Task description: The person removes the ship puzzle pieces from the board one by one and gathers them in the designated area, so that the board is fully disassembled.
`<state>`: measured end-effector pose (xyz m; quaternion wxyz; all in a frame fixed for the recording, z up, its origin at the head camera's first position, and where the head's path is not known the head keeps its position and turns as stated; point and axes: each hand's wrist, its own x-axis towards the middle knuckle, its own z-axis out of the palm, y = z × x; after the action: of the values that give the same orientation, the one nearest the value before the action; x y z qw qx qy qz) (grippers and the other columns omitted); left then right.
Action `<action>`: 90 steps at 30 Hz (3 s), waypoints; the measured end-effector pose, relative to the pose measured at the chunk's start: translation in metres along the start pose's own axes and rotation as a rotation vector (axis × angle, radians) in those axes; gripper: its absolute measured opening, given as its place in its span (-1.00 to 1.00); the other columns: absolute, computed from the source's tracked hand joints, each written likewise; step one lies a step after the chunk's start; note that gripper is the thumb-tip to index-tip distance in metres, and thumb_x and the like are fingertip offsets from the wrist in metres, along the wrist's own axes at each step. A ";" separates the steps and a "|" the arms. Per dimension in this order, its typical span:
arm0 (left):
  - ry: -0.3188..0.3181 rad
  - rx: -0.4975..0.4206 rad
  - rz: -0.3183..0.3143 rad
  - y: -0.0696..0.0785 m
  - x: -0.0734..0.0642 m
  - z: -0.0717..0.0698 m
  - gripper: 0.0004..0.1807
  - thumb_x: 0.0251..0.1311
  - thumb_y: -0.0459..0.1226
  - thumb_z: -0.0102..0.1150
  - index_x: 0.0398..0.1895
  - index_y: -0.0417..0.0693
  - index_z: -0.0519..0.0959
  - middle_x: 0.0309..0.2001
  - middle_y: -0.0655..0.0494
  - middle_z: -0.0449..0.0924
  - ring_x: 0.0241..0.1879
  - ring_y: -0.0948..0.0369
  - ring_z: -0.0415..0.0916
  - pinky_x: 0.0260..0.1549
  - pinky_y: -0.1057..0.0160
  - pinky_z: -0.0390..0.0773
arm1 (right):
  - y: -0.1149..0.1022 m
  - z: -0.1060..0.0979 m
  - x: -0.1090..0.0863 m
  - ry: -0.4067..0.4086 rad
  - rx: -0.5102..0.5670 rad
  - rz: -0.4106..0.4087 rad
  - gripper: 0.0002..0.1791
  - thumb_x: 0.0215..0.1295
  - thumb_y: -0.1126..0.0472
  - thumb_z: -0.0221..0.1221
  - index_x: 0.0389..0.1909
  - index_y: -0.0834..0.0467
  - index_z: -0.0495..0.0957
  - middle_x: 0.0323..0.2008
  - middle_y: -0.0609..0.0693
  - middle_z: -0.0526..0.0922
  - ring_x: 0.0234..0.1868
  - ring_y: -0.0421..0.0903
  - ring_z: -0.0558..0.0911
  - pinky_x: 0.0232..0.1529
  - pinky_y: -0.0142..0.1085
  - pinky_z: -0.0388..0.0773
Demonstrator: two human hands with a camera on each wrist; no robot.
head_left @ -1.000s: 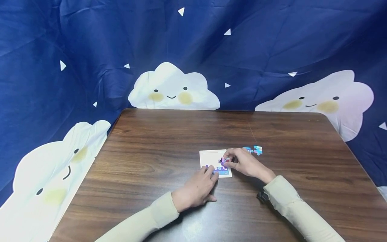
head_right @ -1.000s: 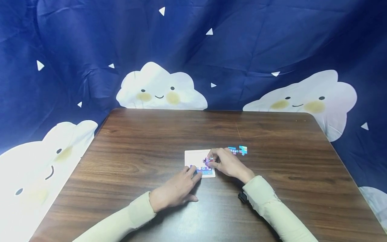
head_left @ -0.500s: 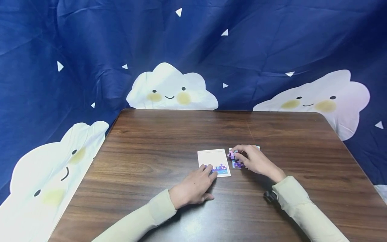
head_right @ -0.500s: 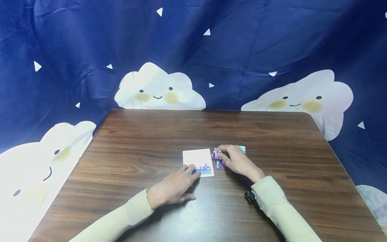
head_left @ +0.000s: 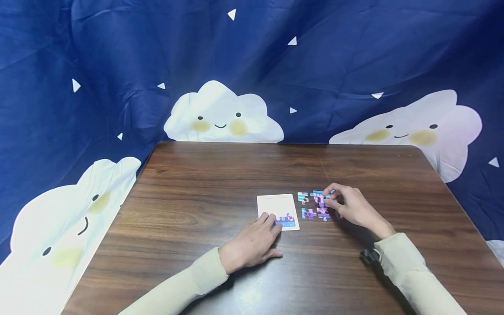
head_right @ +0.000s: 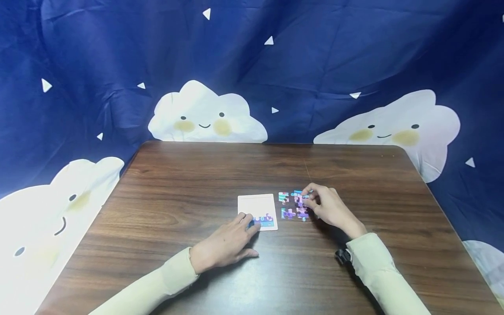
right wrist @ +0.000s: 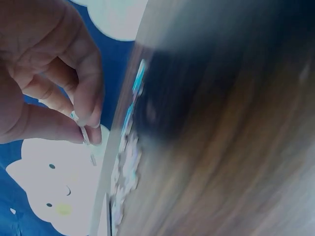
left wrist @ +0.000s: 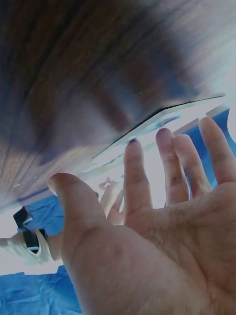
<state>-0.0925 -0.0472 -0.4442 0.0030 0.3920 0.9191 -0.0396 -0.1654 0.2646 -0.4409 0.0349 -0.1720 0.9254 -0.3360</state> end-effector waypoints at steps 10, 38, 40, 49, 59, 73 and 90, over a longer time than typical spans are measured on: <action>0.000 0.021 0.009 0.004 -0.001 0.000 -0.19 0.35 0.30 0.12 0.43 -0.05 0.43 0.13 0.07 0.48 0.08 0.19 0.42 -0.06 0.27 0.61 | 0.018 -0.008 -0.015 0.017 0.031 0.063 -0.85 0.39 0.27 0.31 -0.07 0.19 0.65 -0.36 0.08 0.75 -0.65 -0.20 0.58 -0.59 -0.32 0.56; -0.007 -0.053 0.068 0.036 -0.016 0.005 -0.13 0.38 0.28 0.08 0.62 0.07 0.25 0.48 -0.31 0.36 0.41 -0.11 0.43 0.30 0.07 0.59 | 0.030 -0.008 -0.023 0.048 -0.171 -0.011 -0.86 0.18 0.28 0.48 -0.27 0.13 0.73 -0.30 0.01 0.67 -0.33 -0.22 0.56 -0.29 -0.35 0.50; -0.013 -0.046 0.060 0.037 -0.016 0.005 -0.13 0.38 0.28 0.08 0.62 0.07 0.25 0.48 -0.31 0.35 0.42 -0.11 0.43 0.29 0.07 0.60 | 0.030 -0.007 -0.022 0.052 -0.167 -0.014 -0.84 0.17 0.28 0.49 -0.26 0.12 0.72 -0.29 0.02 0.68 -0.34 -0.20 0.56 -0.30 -0.35 0.49; -0.031 0.002 0.049 0.039 -0.016 0.009 -0.16 0.38 0.31 0.05 0.58 0.08 0.29 0.49 -0.31 0.33 0.44 -0.09 0.41 0.32 0.07 0.58 | 0.028 -0.006 -0.020 0.060 -0.133 -0.026 -0.80 0.14 0.35 0.48 -0.23 0.14 0.71 -0.29 0.04 0.69 -0.36 -0.23 0.56 -0.33 -0.37 0.49; -0.078 -0.015 0.043 0.039 -0.015 0.007 -0.21 0.43 0.29 0.00 0.57 0.10 0.33 0.55 -0.28 0.26 0.50 -0.08 0.33 0.32 -0.06 0.57 | 0.015 0.002 -0.012 0.162 -0.095 -0.123 -0.83 0.21 0.41 0.39 -0.23 0.12 0.71 -0.36 -0.08 0.67 -0.41 -0.33 0.53 -0.34 -0.37 0.49; -0.068 -0.028 0.027 0.041 -0.019 0.007 -0.13 0.34 0.35 0.05 0.56 0.06 0.35 0.54 -0.32 0.28 0.49 -0.11 0.36 0.28 -0.06 0.60 | -0.036 0.046 0.031 -0.012 0.051 -0.126 -0.87 0.41 0.34 0.26 -0.11 0.20 0.72 -0.32 0.01 0.76 -0.45 -0.21 0.64 -0.43 -0.41 0.57; -0.122 -0.076 0.033 0.043 -0.019 0.006 0.01 0.25 0.42 0.10 0.60 0.03 0.26 0.60 -0.33 0.15 0.56 -0.12 0.25 0.30 -0.10 0.59 | -0.066 0.075 0.047 -0.162 0.049 -0.181 -0.82 0.45 0.33 0.21 -0.04 0.20 0.73 -0.20 -0.01 0.79 -0.23 -0.24 0.67 -0.09 -0.34 0.66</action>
<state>-0.0490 -0.0316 -0.4530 0.0744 0.4035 0.9115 -0.0285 -0.1770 0.1557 -0.4545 0.0830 -0.2805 0.8918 -0.3451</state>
